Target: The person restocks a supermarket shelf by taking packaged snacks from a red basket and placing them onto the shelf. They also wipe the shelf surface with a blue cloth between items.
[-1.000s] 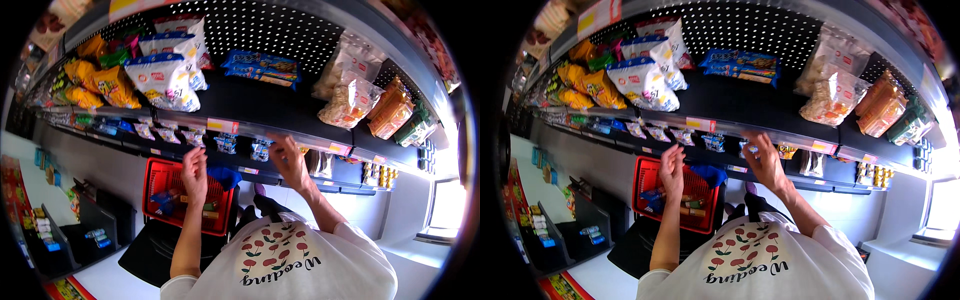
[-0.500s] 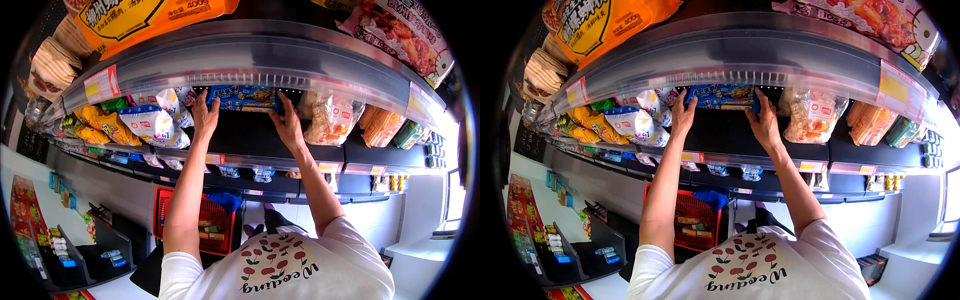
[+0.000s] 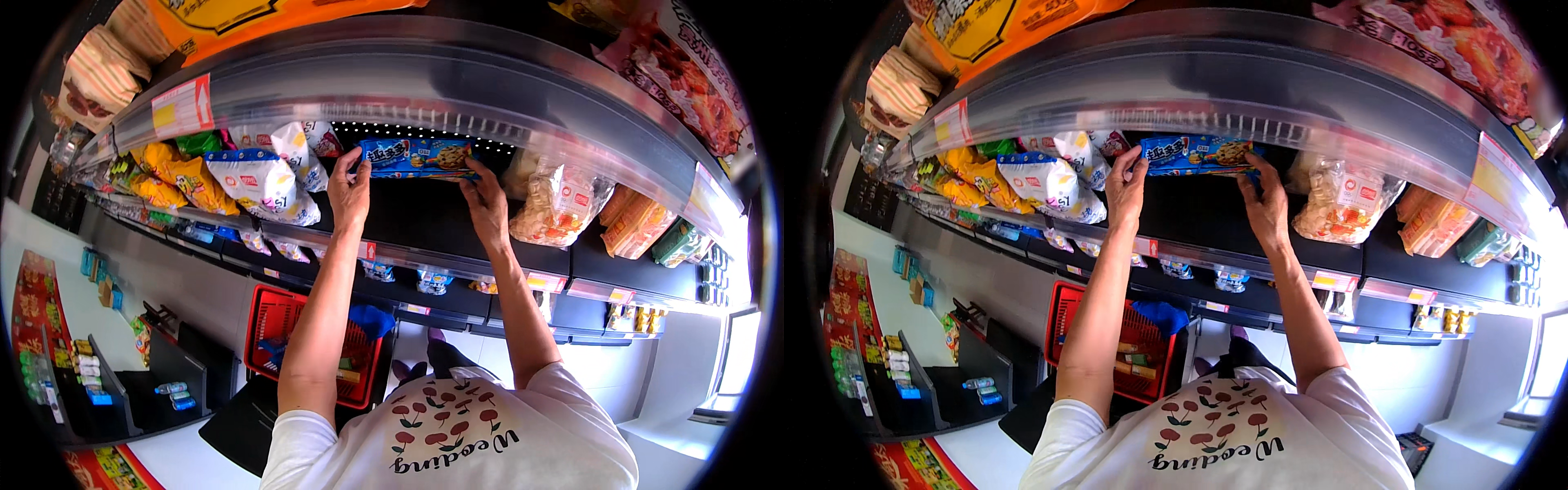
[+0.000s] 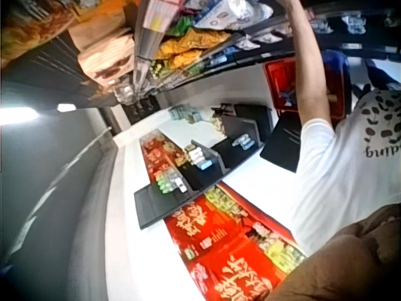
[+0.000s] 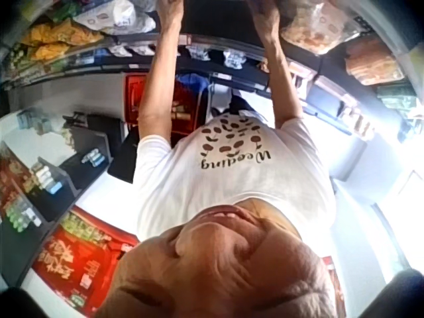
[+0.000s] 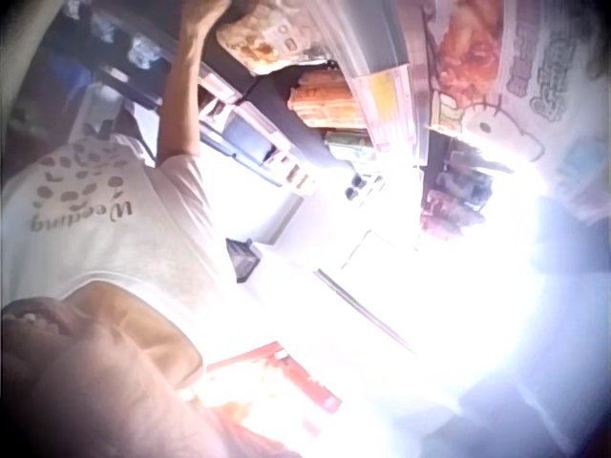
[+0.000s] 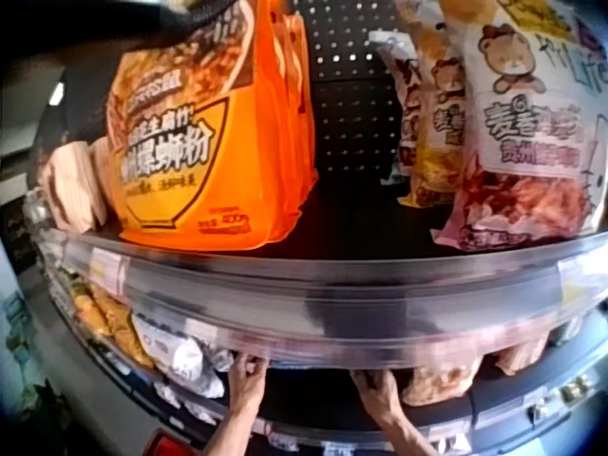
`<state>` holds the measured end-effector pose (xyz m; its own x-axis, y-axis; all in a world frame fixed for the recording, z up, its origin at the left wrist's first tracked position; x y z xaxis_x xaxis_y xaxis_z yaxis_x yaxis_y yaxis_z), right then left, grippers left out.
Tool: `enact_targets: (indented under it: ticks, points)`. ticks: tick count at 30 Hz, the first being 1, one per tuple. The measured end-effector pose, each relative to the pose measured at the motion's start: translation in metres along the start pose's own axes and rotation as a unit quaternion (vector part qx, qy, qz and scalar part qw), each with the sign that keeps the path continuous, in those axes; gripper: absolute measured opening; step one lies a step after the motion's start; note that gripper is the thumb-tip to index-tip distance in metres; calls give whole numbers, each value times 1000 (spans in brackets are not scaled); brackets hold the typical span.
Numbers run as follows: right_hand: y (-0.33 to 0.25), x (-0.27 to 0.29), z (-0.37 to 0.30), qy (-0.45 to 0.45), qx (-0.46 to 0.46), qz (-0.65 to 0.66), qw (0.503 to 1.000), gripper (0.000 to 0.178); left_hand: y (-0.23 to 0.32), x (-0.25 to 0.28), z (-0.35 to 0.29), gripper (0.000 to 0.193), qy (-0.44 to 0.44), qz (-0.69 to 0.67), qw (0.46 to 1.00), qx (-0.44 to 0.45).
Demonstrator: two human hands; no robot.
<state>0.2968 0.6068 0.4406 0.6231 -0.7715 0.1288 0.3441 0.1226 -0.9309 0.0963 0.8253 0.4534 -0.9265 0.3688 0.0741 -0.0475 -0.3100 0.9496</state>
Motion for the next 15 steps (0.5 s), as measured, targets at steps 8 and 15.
enact_targets:
  ticks: [8,15]
  points:
    - [-59,9,-59,-7,-26,42,999,34,13,36,-96,46,9,-212,961,180]
    - [-74,-20,-145,-91,-45,75,992,30,-15,110,-223,37,-54,-282,895,341]
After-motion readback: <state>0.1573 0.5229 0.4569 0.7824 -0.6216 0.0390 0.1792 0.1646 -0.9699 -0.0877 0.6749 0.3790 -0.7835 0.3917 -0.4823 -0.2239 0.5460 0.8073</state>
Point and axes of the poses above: each hand's wrist, its own z-axis towards the middle knuckle, its own x-axis out of the back of the hand, y = z × x, the point moved 9 cm from there along z, towards the middle knuckle, and after that the axes turned 1 degree about -x, right-handed, at the moved point
